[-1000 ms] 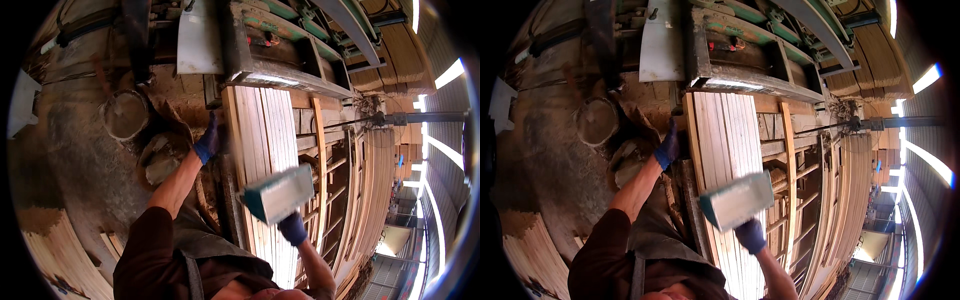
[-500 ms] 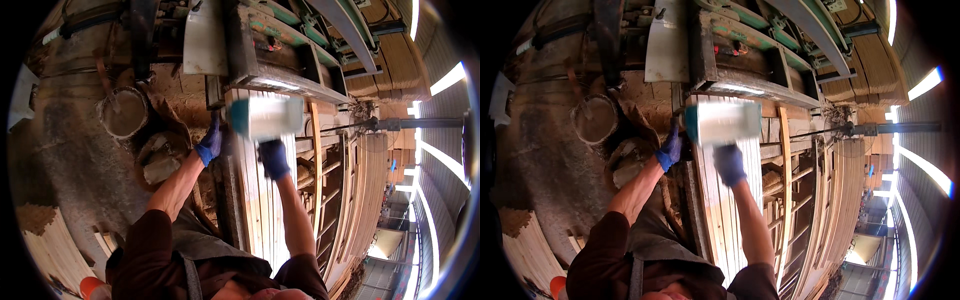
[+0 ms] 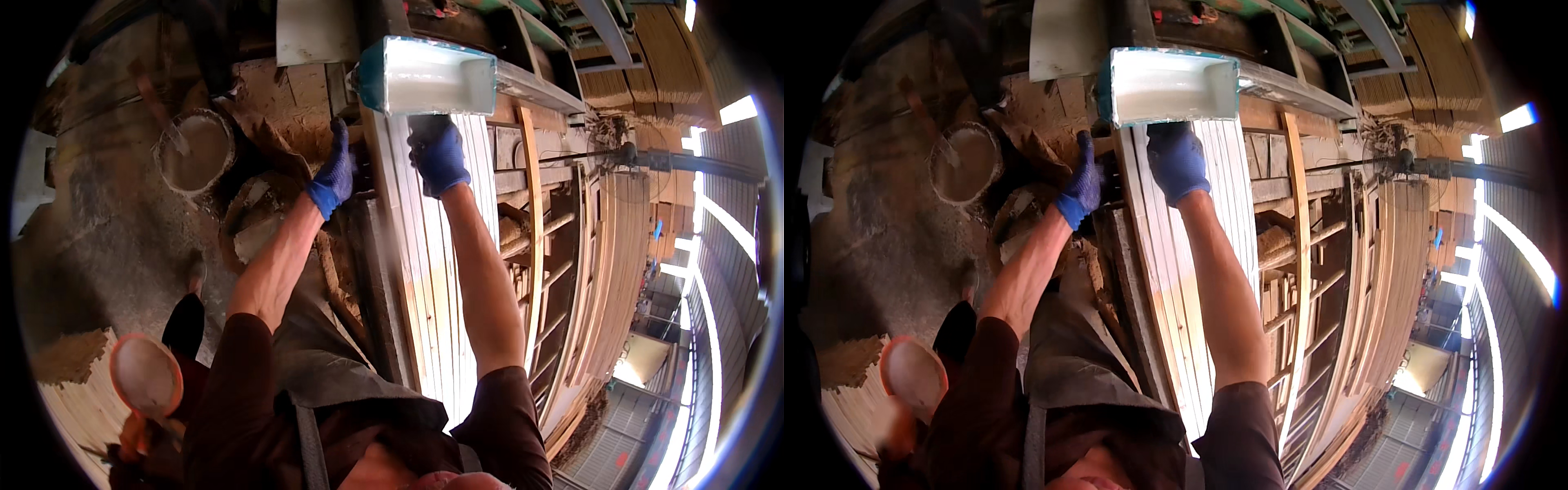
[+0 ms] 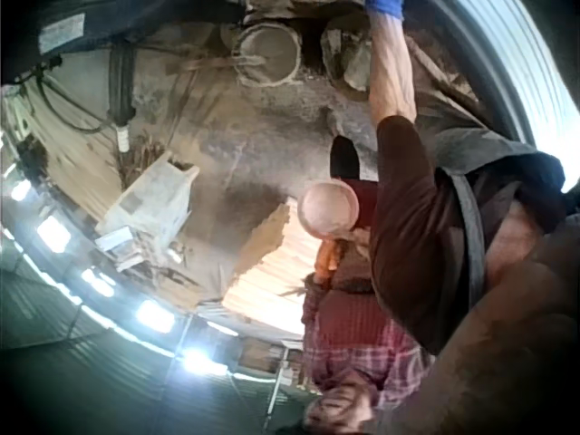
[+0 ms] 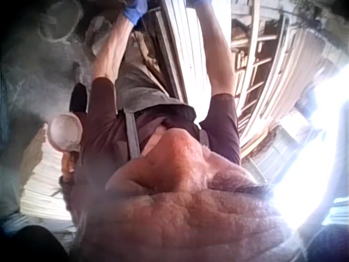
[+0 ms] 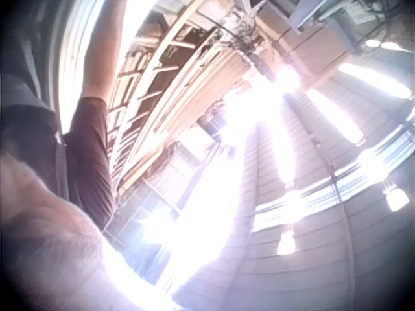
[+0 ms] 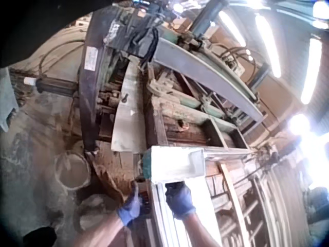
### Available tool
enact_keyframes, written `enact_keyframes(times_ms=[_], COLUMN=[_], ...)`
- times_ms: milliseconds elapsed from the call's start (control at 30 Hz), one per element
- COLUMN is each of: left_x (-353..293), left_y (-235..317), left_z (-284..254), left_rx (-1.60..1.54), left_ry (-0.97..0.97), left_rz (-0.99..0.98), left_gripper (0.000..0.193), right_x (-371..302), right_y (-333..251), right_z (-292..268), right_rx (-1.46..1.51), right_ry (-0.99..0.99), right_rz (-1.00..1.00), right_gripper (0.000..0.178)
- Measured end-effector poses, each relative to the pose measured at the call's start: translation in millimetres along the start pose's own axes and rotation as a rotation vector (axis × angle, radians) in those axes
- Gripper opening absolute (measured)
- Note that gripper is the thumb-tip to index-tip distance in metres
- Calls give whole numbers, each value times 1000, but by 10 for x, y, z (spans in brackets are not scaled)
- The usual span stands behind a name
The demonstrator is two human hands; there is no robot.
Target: The person measures a large wooden panel with a tape measure, then picks up and stacks several wooden planks on a metal rack. They remove their gloves, place them on the wood, and put on a new pair of gloves. Finally, they use a brush to sweep sawdust off the stacked planks.
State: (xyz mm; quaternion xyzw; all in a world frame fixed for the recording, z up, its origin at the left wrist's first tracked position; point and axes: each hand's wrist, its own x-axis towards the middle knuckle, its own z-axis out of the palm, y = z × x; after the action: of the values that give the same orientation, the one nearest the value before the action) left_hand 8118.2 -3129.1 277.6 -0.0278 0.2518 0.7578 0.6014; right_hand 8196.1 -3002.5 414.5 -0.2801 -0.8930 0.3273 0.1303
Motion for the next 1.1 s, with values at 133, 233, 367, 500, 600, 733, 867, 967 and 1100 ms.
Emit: enact_keyframes(times_ms=[133,233,367,500,600,733,867,967,1100], left_x=[-219,-170,-288,-259,25,4,-248,-357,-569], left_y=[122,109,85,17,240,52,-18,-146,-94], left_z=[92,205,200,207,-162,-41,4,136,231], left_rx=[3,52,178,321,332,389,281,264,197], left_ry=[-155,-145,-2,57,107,153,103,106,64], left_rz=[7,114,71,129,256,211,244,215,164], left_gripper=[109,104,118,128,129,131,131,120,112], right_x=[-589,-1590,-3756,-6286,-7733,-7930,-7036,-5649,-3109], right_y=[-13,216,339,484,421,17,138,331,441], right_z=[-307,-473,-936,-1346,-1573,-1646,-1738,-1534,-1089], right_rx=[-172,-402,-351,-435,-241,-52,-275,-298,-497], right_ry=[-130,-89,-156,-224,-309,44,-162,-87,-159], right_rz=[-87,-175,20,215,632,722,539,307,179], right_gripper=[22,16,12,16,37,24,26,15,15])
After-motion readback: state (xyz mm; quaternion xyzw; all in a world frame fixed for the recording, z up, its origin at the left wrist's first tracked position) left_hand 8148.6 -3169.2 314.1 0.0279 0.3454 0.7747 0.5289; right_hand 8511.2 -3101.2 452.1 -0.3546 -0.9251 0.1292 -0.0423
